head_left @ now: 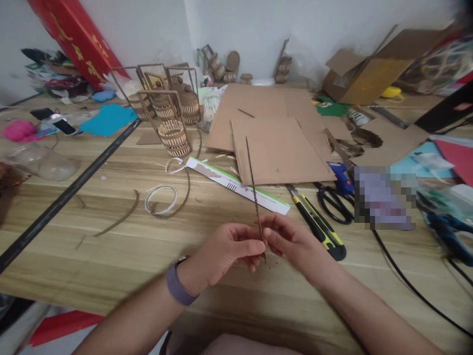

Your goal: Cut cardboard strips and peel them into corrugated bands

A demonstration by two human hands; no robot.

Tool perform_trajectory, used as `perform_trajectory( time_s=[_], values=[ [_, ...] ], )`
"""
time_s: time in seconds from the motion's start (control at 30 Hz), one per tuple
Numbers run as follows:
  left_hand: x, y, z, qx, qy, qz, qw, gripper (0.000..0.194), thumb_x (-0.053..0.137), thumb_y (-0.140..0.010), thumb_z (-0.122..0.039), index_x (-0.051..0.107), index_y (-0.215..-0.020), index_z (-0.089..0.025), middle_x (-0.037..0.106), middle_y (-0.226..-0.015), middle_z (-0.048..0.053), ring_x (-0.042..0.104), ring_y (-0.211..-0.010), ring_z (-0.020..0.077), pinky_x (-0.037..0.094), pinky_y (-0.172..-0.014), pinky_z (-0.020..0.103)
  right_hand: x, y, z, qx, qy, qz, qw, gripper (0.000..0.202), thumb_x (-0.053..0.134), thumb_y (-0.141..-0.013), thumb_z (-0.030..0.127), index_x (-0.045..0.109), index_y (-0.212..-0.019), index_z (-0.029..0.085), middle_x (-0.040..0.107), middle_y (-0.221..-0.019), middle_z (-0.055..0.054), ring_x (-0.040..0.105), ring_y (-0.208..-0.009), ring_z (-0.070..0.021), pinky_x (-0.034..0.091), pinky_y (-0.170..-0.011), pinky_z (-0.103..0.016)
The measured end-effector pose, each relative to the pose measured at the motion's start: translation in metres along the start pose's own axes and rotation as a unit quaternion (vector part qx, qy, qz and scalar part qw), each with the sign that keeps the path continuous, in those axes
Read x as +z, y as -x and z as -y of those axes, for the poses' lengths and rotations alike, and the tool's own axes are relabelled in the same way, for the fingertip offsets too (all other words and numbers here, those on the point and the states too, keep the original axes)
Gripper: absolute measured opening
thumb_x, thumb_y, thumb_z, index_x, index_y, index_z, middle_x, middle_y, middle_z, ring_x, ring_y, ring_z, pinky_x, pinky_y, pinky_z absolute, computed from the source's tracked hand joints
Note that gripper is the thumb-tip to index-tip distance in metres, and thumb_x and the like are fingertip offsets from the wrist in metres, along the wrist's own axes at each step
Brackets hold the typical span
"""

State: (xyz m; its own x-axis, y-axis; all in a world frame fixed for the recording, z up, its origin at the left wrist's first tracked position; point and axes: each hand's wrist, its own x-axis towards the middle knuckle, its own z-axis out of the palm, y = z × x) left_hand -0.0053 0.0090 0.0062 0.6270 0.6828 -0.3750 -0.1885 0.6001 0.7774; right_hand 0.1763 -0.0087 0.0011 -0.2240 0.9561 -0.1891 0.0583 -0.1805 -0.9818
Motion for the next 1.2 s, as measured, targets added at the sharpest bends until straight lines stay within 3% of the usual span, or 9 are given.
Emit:
perform_trajectory(
  time_s=[0.1,0.2,0.37,0.77,0.87,0.97,1.03,1.13,1.2],
  values=[
    [-0.001,-0.002,-0.001,0.046,-0.007,-0.052,0.998,0.028,0.084,-0.065,-0.035,0.067,-0.073,-0.014,0.062,-0.062,-0.001,0.056,-0.054,0.0095,0.045,-0.051,0.022,0.001,0.006,0.001,-0.106,0.183,-0.074,0.975,0.020,0.063,-0.087,0.042,0.068,-0.090,0.023,0.066,-0.073,-0.002,0.058,-0.063,-0.0151,0.046,-0.058,-0.028],
    [-0.003,-0.003,-0.003,0.075,-0.007,-0.099,0.992,0.028,0.082,-0.066,-0.035,0.065,-0.074,-0.014,0.063,-0.061,-0.001,0.058,-0.055,0.0099,0.047,-0.053,0.021,0.005,0.012,0.003,-0.185,0.268,-0.066,0.943,0.016,0.057,-0.091,0.030,0.070,-0.082,0.025,0.069,-0.071,-0.001,0.062,-0.064,-0.0146,0.048,-0.060,-0.027],
    [-0.001,-0.003,-0.004,0.075,-0.003,-0.129,0.989,0.030,0.083,-0.065,-0.035,0.063,-0.074,-0.015,0.065,-0.061,-0.001,0.060,-0.056,0.0108,0.049,-0.056,0.023,0.010,0.014,0.004,-0.228,0.292,-0.078,0.926,0.011,0.059,-0.089,0.025,0.069,-0.084,0.025,0.069,-0.070,-0.001,0.063,-0.061,-0.0144,0.050,-0.056,-0.026],
    [0.000,-0.002,0.000,0.078,-0.012,-0.125,0.989,0.034,0.083,-0.067,-0.038,0.062,-0.078,-0.014,0.066,-0.064,-0.001,0.063,-0.058,0.0116,0.050,-0.058,0.023,0.011,0.014,0.000,-0.324,0.331,-0.092,0.881,0.010,0.058,-0.090,0.018,0.067,-0.092,0.021,0.071,-0.076,-0.001,0.066,-0.063,-0.0120,0.053,-0.056,-0.022],
    [0.000,0.000,0.001,0.091,-0.043,-0.126,0.987,0.032,0.082,-0.070,-0.037,0.062,-0.079,-0.014,0.066,-0.067,-0.001,0.064,-0.062,0.0118,0.051,-0.060,0.023,0.011,0.015,0.000,-0.269,0.311,-0.096,0.907,0.010,0.059,-0.087,0.021,0.069,-0.084,0.022,0.068,-0.070,0.000,0.062,-0.057,-0.0117,0.050,-0.053,-0.022],
    [0.000,0.002,0.001,0.102,-0.076,-0.110,0.986,0.032,0.082,-0.073,-0.038,0.061,-0.077,-0.014,0.064,-0.067,-0.001,0.062,-0.063,0.0112,0.050,-0.060,0.023,0.011,0.012,-0.001,-0.128,0.228,-0.081,0.962,0.016,0.059,-0.086,0.029,0.068,-0.074,0.022,0.062,-0.059,0.001,0.055,-0.051,-0.0121,0.043,-0.047,-0.024],
    [0.000,0.002,0.000,0.109,-0.073,-0.081,0.988,0.034,0.081,-0.076,-0.042,0.063,-0.079,-0.013,0.063,-0.068,-0.001,0.060,-0.062,0.0107,0.049,-0.058,0.022,0.011,0.010,-0.001,-0.028,0.110,-0.053,0.992,0.024,0.063,-0.083,0.040,0.064,-0.070,0.020,0.057,-0.054,0.002,0.048,-0.046,-0.0104,0.037,-0.044,-0.023],
    [-0.004,0.000,0.000,0.105,-0.038,-0.020,0.994,0.041,0.080,-0.077,-0.049,0.070,-0.092,-0.012,0.062,-0.069,0.000,0.057,-0.059,0.0092,0.045,-0.054,0.021,0.015,0.008,0.002,0.058,-0.074,-0.008,0.996,0.039,0.070,-0.078,0.054,0.057,-0.065,0.019,0.055,-0.057,0.003,0.039,-0.044,-0.0067,0.031,-0.042,-0.023],
    [-0.006,-0.001,0.000,0.088,-0.014,0.012,0.996,0.045,0.081,-0.076,-0.050,0.072,-0.099,-0.012,0.063,-0.070,0.000,0.055,-0.056,0.0078,0.042,-0.051,0.020,0.017,0.007,0.004,0.083,-0.136,0.014,0.987,0.043,0.074,-0.074,0.057,0.058,-0.066,0.018,0.055,-0.060,0.002,0.038,-0.045,-0.0056,0.029,-0.043,-0.022]
  ],
)
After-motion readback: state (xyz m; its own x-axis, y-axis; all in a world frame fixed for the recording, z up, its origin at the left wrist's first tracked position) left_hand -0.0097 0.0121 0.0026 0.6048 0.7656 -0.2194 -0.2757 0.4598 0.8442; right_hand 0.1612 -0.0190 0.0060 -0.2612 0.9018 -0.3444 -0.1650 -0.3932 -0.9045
